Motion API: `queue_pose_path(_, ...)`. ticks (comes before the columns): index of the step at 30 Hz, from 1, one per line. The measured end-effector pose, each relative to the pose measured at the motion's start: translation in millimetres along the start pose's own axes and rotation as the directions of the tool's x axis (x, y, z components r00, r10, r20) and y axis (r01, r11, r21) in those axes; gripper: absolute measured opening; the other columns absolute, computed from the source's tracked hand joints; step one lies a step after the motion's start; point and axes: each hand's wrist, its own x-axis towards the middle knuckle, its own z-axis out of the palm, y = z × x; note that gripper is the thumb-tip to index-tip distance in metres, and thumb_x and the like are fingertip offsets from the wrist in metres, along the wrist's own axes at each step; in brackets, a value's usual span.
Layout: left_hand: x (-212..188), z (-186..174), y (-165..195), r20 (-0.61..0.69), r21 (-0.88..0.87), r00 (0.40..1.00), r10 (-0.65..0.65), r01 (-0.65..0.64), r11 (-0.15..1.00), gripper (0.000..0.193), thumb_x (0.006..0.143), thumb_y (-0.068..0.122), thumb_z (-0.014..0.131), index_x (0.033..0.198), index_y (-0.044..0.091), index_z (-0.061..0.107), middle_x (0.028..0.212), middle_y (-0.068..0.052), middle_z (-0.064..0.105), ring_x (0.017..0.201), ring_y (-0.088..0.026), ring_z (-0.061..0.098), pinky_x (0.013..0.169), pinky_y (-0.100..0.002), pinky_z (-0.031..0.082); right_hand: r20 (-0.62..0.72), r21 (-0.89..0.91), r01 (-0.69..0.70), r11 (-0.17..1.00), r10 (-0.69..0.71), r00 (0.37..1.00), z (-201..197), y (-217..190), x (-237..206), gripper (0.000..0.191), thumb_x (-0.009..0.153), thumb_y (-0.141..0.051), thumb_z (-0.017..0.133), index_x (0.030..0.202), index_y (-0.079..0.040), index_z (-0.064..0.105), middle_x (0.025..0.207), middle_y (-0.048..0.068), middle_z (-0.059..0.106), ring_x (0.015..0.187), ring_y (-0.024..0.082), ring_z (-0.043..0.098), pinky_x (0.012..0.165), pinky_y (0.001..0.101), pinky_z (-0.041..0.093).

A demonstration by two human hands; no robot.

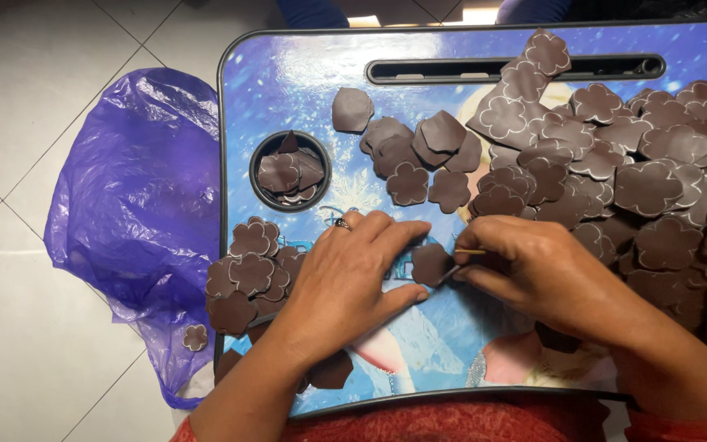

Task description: The person assembles flower-shaped decorative pieces on a Frozen-themed tray using a small stick. They pick up individual pieces, align them, and press them together, occasionally adjusting their position.

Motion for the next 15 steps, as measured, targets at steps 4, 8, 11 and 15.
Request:
queue_pose_path(4, -2.6, 8.2, -0.5, -0.049, -0.043, 0.998, 0.029, -0.031, 0.999, 0.063, 0.072, 0.041, 0.087, 0.125, 0.016, 0.065, 0.109, -0.008, 0.063, 0.101, -0.032, 0.059, 0.082, -0.044, 0.048, -0.181, 0.287, -0.089, 0.954, 0.145, 0.973, -17.7, 5.7, -11.5, 0.016, 0.086, -0.008, 0.073, 0.102, -0.005, 0.072, 0.09, 0.002, 0.081, 0.082, 0.009, 0.08, 0.066, 0.0264, 0.06)
queue_pose_path(8, 1.8, 25.5, 6.9, -0.128, 0.061, 0.992, 0.019, -0.012, 0.998, 0.062, 0.072, 0.044, 0.087, 0.117, 0.011, 0.062, 0.111, -0.01, 0.061, 0.104, -0.033, 0.059, 0.084, -0.047, 0.048, -0.301, 0.183, -0.126, 0.975, 0.177, 0.937, -22.6, 5.3, -17.4, 0.018, 0.088, -0.007, 0.074, 0.106, -0.004, 0.075, 0.092, 0.004, 0.078, 0.078, 0.009, 0.073, 0.063, 0.0245, 0.059)
queue_pose_path(11, 1.3, 30.7, 10.1, -0.061, 0.068, 0.998, -0.019, 0.023, 0.997, 0.057, 0.076, 0.042, 0.086, 0.118, 0.012, 0.062, 0.111, -0.01, 0.061, 0.105, -0.033, 0.06, 0.087, -0.046, 0.049, -0.247, 0.189, -0.068, 0.98, 0.114, 0.962, -19.3, 7.8, -10.1, 0.017, 0.086, -0.008, 0.075, 0.103, -0.005, 0.076, 0.092, 0.003, 0.077, 0.08, 0.009, 0.073, 0.065, 0.0251, 0.058)
queue_pose_path(15, 4.0, 17.9, -1.4, -0.031, -0.066, 0.989, 0.146, -0.148, 0.987, 0.059, 0.076, 0.029, 0.084, 0.129, 0.013, 0.063, 0.122, -0.007, 0.063, 0.107, -0.032, 0.061, 0.09, -0.044, 0.05, -0.166, 0.144, -0.056, 0.988, 0.08, 0.983, -19.0, 13.6, -6.3, 0.018, 0.083, -0.01, 0.076, 0.1, -0.007, 0.078, 0.091, 0.003, 0.076, 0.081, 0.01, 0.071, 0.069, 0.0267, 0.056)
